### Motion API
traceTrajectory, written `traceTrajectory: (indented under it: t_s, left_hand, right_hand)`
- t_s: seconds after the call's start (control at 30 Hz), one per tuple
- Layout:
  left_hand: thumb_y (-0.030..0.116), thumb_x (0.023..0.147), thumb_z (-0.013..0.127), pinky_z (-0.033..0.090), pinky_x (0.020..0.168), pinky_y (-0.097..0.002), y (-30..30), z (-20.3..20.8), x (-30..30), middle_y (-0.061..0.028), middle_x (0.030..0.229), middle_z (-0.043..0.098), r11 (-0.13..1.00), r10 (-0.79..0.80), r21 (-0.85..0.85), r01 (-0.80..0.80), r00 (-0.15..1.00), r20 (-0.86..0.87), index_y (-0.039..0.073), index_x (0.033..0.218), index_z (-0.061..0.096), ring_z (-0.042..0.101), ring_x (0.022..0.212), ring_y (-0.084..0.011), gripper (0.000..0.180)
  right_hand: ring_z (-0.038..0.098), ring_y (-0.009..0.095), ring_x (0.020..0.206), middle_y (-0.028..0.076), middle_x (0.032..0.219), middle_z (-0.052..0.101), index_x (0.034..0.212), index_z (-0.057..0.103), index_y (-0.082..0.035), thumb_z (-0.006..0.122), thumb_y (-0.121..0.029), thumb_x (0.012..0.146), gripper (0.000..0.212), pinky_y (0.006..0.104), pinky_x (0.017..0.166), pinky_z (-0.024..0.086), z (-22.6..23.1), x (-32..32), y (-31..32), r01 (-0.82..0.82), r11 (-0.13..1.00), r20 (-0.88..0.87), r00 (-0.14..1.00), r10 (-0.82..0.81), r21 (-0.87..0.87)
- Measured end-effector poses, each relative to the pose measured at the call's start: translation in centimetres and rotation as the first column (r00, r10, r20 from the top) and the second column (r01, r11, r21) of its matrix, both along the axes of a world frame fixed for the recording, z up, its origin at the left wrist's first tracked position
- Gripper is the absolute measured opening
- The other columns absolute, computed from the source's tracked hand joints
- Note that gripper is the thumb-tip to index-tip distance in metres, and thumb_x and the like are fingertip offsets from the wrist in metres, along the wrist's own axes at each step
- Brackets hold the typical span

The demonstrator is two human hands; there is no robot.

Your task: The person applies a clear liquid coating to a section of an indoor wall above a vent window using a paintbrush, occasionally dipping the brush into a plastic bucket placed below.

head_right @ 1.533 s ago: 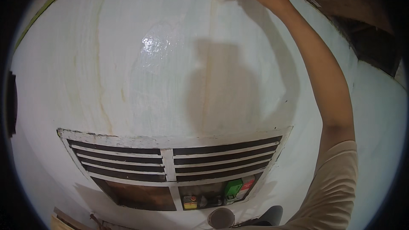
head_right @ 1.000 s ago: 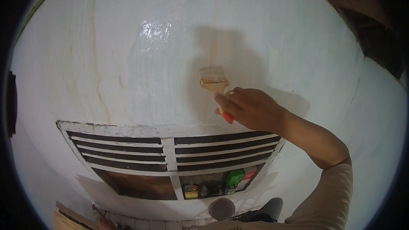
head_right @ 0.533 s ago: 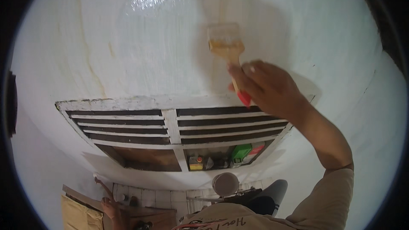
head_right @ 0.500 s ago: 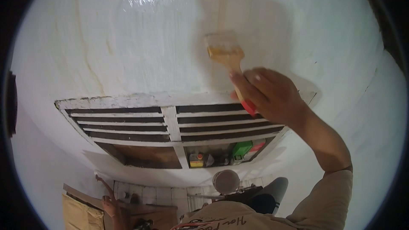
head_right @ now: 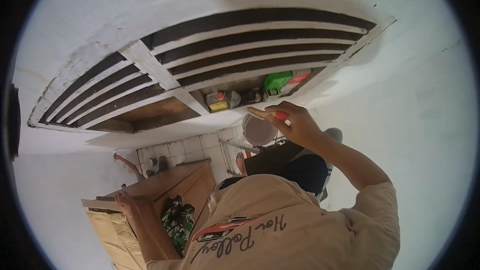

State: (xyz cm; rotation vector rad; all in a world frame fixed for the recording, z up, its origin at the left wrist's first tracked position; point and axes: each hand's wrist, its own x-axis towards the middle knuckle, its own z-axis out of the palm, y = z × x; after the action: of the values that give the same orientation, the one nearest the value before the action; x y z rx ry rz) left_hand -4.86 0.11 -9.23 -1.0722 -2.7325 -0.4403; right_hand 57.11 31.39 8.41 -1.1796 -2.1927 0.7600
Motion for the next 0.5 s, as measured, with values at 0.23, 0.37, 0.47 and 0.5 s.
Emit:
traceTrajectory:
  t_s: [0.23,0.37,0.47,0.5]
  left_hand:
    - [0.027,0.105,0.046,0.050,0.085,-0.0519,-0.6,-0.3,-0.6,-0.0222,0.106,0.066,0.996,0.036,-0.077,-0.037,0.999,-0.008,-0.005,0.099,0.064,0.062,0.099,-0.0426,0.037]
    - [0.022,0.105,0.048,0.049,0.081,-0.0525,-2.0,-1.2,-1.2,-0.0236,0.098,0.063,0.996,-0.088,-0.039,0.083,0.987,-0.137,-0.004,0.096,0.061,0.059,0.095,-0.0442,0.030]
    - [0.023,0.105,0.048,0.050,0.081,-0.0521,-1.4,-1.3,-0.8,-0.0233,0.099,0.064,0.999,-0.035,-0.022,0.033,0.996,-0.083,-0.004,0.097,0.062,0.060,0.095,-0.0439,0.031]
    - [0.023,0.105,0.048,0.050,0.081,-0.0519,-1.2,-1.3,-0.5,-0.0232,0.100,0.064,1.000,-0.017,-0.022,0.015,0.998,-0.065,-0.004,0.098,0.062,0.060,0.095,-0.0438,0.031]
  right_hand:
    - [0.074,0.032,0.077,0.020,0.084,0.073,0.113,0.072,-0.002,0.071,-0.019,0.092,0.028,0.0379,0.073,0.059,-23.1,2.6,0.6,0.280,0.901,0.270,0.943,-0.194,-0.331]
    - [0.073,0.037,0.082,0.023,0.088,0.073,0.112,0.073,-0.004,0.070,-0.024,0.088,0.030,0.0442,0.075,0.059,-32.4,1.8,0.6,0.306,0.903,0.326,0.923,-0.203,-0.302]
    - [0.072,0.041,0.085,0.023,0.089,0.073,0.107,0.074,-0.004,0.069,-0.021,0.087,0.027,0.0479,0.076,0.058,-37.6,1.6,0.8,0.366,0.872,0.386,0.893,-0.230,-0.326]
    - [0.071,0.041,0.086,0.023,0.090,0.073,0.106,0.075,-0.004,0.068,-0.020,0.087,0.025,0.0489,0.077,0.058,-38.5,1.6,0.8,0.336,0.903,0.363,0.903,-0.229,-0.268]
